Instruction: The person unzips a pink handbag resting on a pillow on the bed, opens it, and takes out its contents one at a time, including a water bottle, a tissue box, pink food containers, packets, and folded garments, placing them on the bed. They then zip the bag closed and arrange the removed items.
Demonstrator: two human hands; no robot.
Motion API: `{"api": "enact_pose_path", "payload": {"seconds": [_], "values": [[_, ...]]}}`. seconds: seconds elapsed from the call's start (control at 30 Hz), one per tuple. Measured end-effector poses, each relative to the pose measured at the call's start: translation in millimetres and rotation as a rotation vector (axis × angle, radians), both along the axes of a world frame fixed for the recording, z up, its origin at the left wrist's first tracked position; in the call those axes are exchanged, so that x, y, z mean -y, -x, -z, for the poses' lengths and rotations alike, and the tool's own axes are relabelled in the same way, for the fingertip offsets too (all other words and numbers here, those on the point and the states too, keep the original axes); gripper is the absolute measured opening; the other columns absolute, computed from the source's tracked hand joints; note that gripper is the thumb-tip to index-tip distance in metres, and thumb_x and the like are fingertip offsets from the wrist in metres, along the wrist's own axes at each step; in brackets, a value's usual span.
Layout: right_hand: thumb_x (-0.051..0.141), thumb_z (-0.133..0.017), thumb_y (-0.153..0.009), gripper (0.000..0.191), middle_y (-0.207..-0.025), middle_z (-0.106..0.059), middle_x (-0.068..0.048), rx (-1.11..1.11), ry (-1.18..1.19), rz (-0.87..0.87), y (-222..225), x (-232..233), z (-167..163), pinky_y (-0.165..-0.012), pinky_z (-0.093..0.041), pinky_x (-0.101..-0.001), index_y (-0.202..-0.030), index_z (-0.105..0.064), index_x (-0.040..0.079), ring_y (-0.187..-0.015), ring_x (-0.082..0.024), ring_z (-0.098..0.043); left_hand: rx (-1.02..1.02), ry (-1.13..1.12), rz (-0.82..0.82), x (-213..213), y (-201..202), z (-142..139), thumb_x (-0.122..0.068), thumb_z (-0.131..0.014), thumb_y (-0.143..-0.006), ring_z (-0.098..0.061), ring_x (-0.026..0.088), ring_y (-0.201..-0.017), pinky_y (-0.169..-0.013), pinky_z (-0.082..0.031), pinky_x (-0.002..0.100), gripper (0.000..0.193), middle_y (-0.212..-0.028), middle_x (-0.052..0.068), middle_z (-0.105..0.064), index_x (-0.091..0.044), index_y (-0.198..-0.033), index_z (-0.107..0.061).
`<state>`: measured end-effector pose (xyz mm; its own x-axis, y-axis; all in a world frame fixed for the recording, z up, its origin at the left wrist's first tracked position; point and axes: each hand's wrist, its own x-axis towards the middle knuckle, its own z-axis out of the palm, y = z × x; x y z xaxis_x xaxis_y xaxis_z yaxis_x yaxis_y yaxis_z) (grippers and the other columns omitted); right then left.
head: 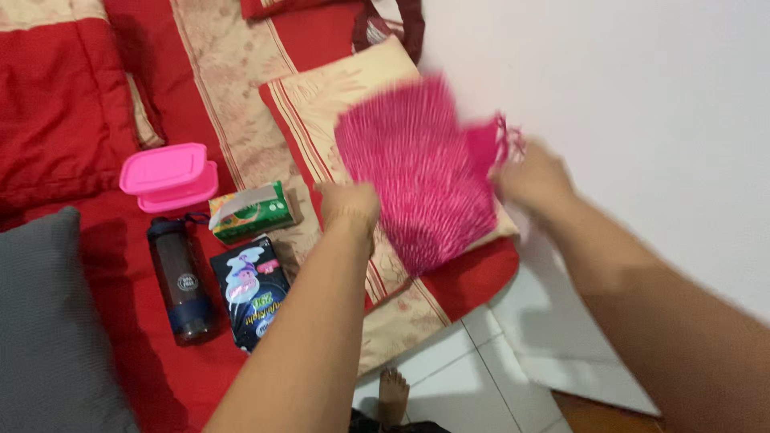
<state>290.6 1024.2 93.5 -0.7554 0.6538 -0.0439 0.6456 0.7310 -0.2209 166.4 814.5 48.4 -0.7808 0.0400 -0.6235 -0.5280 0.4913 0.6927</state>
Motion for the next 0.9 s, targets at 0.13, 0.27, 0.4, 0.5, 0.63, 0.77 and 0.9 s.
{"api": "enact_pose_path", "payload": {"seconds": [0.13,0.27,0.4,0.5,0.63,0.77,0.9], "values": [[0.024,-0.076,-0.082,0.072,-0.129,-0.069,-0.023,-0.057,0.538,0.183,2,36,42,-0.089,-0.059,-0.0489,-0.148,-0.053,0.008,-0.111,-0.039,-0.076,-0.060,0.056,-0.120,27,7,28,-0.022,-0.056,-0.090,-0.053,0.044,-0.135,-0.115,-0.041,0.046,0.091,-0.149,0.034,-0.047,0.005,-0.161,-0.006],[0.030,-0.077,-0.081,0.071,-0.133,-0.064,-0.026,0.031,0.377,-0.042,42,89,40,-0.105,-0.050,-0.0441,-0.145,-0.055,0.009,-0.123,-0.036,-0.064,-0.092,0.189,-0.104,67,28,21,-0.025,-0.057,-0.093,-0.047,0.047,-0.138,-0.118,-0.034,0.047,0.090,-0.146,0.038,-0.047,0.007,-0.160,-0.006],[0.033,-0.076,-0.082,0.069,-0.135,-0.064,-0.025,0.037,0.374,-0.245,98,158,25,-0.108,-0.047,-0.0441,-0.144,-0.056,0.010,-0.127,-0.036,-0.062,-0.117,0.041,-0.277,133,42,0,-0.027,-0.056,-0.091,-0.054,0.042,-0.136,-0.114,-0.042,0.044,0.089,-0.148,0.030,-0.050,0.004,-0.160,-0.010],[0.031,-0.078,-0.079,0.067,-0.132,-0.065,-0.023,-0.091,0.401,-0.415,131,227,17,-0.099,-0.051,-0.0427,-0.140,-0.059,0.009,-0.119,-0.034,-0.065,-0.160,0.038,-0.373,201,48,-11,-0.023,-0.056,-0.087,-0.054,0.039,-0.137,-0.114,-0.041,0.044,0.081,-0.148,0.027,-0.053,0.000,-0.158,-0.025],[0.028,-0.074,-0.083,0.058,-0.106,-0.076,-0.019,0.022,0.585,-0.444,161,325,1,-0.083,-0.057,-0.0413,-0.138,-0.062,0.015,-0.092,-0.026,-0.073,-0.260,0.043,-0.526,296,58,-18,-0.017,-0.060,-0.083,-0.050,0.037,-0.139,-0.114,-0.039,0.042,0.075,-0.150,0.025,-0.049,-0.004,-0.153,-0.039],[0.025,-0.073,-0.086,0.049,-0.102,-0.074,-0.017,-0.003,0.616,-0.584,181,427,-10,-0.078,-0.056,-0.0397,-0.134,-0.066,0.015,-0.087,-0.023,-0.069,-0.333,-0.077,-0.656,394,63,-21,-0.013,-0.056,-0.081,-0.061,0.030,-0.132,-0.109,-0.046,0.038,0.068,-0.150,0.016,-0.055,-0.010,-0.149,-0.047],[0.023,-0.074,-0.086,0.048,-0.119,-0.069,-0.009,-0.124,0.730,-0.740,190,537,-8,-0.085,-0.055,-0.0352,-0.132,-0.064,0.013,-0.102,-0.018,-0.066,-0.441,-0.034,-0.719,503,60,-24,-0.009,-0.060,-0.079,-0.056,0.028,-0.134,-0.109,-0.044,0.038,0.059,-0.145,0.016,-0.056,-0.012,-0.139,-0.058]]}}
